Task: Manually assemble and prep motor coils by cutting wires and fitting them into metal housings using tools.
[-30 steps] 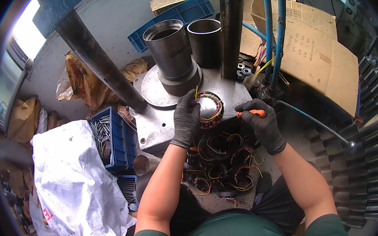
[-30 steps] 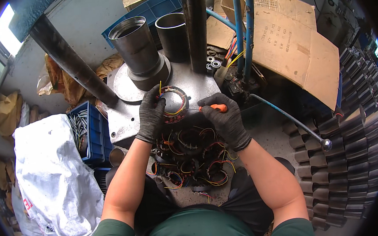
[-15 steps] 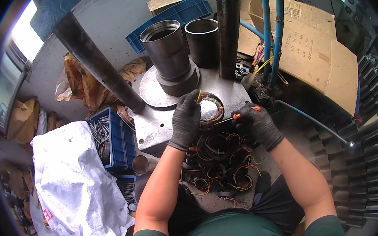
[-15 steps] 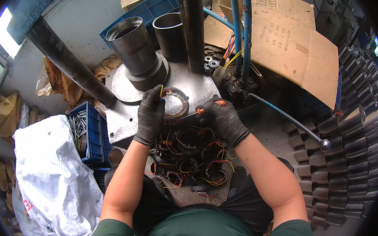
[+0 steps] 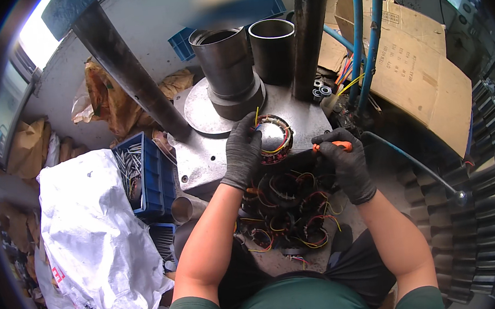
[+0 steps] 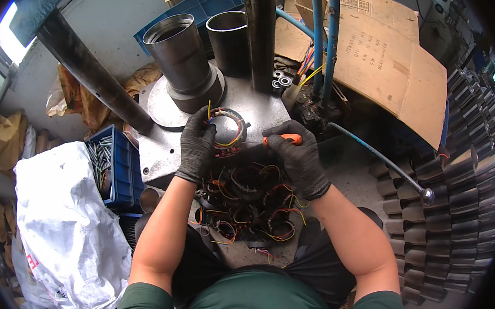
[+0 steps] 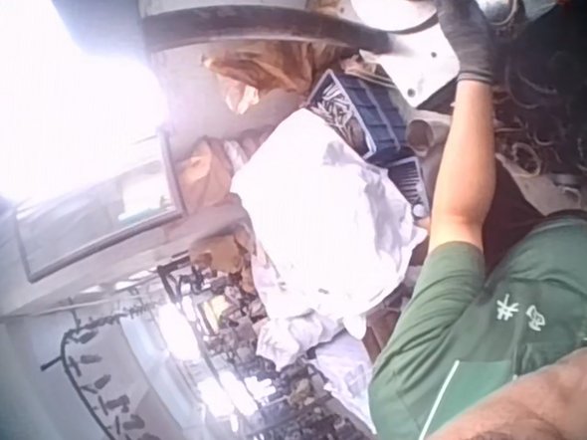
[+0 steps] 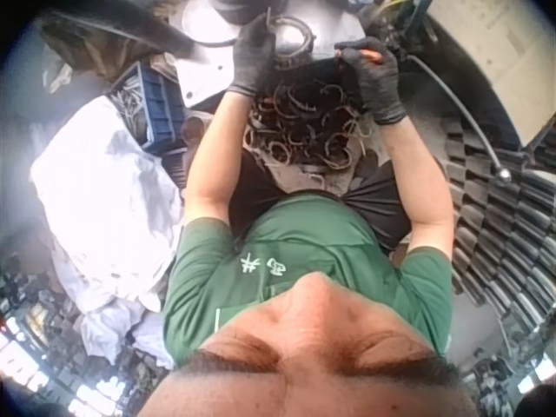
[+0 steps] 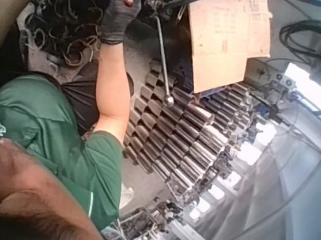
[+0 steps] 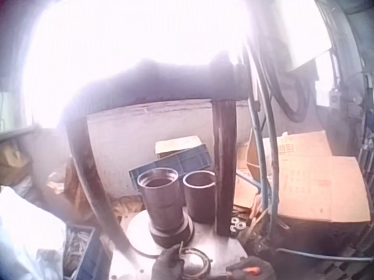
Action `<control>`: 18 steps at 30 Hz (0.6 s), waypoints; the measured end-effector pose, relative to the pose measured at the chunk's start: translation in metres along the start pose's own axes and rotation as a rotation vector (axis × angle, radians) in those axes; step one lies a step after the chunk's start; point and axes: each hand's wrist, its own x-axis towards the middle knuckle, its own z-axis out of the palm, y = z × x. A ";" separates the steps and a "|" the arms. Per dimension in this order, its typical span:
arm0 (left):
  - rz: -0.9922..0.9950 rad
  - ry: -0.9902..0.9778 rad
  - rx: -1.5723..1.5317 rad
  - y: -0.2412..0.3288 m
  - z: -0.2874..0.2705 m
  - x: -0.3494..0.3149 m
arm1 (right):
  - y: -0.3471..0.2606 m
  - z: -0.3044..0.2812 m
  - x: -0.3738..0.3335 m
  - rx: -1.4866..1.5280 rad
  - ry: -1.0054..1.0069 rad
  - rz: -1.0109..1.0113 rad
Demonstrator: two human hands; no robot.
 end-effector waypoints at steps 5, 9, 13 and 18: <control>0.042 -0.010 0.015 0.011 -0.001 -0.005 | 0.006 0.002 -0.004 -0.010 -0.008 0.028; 0.040 -0.005 0.068 0.013 -0.001 -0.010 | 0.012 -0.001 -0.003 0.000 0.007 0.039; 0.223 0.040 0.116 0.007 -0.003 -0.007 | 0.018 -0.012 0.006 0.156 -0.026 0.178; 0.281 0.020 0.112 0.011 -0.004 0.002 | 0.033 -0.006 0.019 0.414 0.017 0.406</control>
